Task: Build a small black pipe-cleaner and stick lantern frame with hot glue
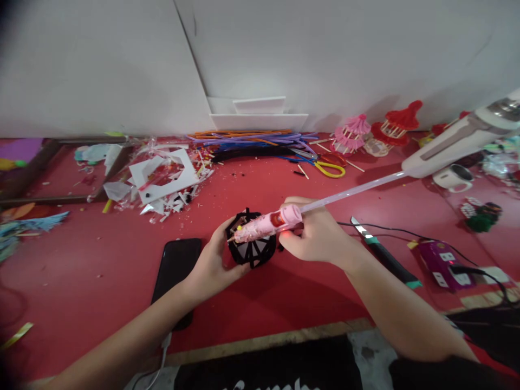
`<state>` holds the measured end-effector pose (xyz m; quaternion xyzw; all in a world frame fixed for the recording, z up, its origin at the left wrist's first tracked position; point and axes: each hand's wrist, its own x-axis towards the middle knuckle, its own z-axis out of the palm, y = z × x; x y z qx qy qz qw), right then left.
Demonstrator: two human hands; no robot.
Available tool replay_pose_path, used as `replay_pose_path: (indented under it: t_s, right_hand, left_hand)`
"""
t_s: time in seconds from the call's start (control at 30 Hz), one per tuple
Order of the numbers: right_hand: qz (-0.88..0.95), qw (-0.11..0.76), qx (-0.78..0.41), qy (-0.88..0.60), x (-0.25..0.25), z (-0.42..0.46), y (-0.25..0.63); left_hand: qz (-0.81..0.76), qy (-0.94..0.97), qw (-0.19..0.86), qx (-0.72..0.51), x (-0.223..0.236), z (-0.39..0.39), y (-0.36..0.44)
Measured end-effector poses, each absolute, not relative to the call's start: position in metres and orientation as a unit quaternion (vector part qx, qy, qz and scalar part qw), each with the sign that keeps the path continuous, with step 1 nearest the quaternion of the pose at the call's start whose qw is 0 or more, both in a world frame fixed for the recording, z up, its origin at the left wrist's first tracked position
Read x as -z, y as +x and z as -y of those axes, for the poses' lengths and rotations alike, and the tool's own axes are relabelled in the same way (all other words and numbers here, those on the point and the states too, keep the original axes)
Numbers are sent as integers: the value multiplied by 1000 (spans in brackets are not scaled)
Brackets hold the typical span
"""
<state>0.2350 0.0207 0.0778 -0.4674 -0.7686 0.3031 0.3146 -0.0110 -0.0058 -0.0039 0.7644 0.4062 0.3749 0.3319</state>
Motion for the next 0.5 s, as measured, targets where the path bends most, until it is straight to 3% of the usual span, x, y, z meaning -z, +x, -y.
replay_pose_path:
  t_s: [0.5]
  right_hand:
    - [782, 281, -266, -488, -79, -21, 233]
  left_hand:
    - [-404, 767, 340, -366, 2, 5, -11]
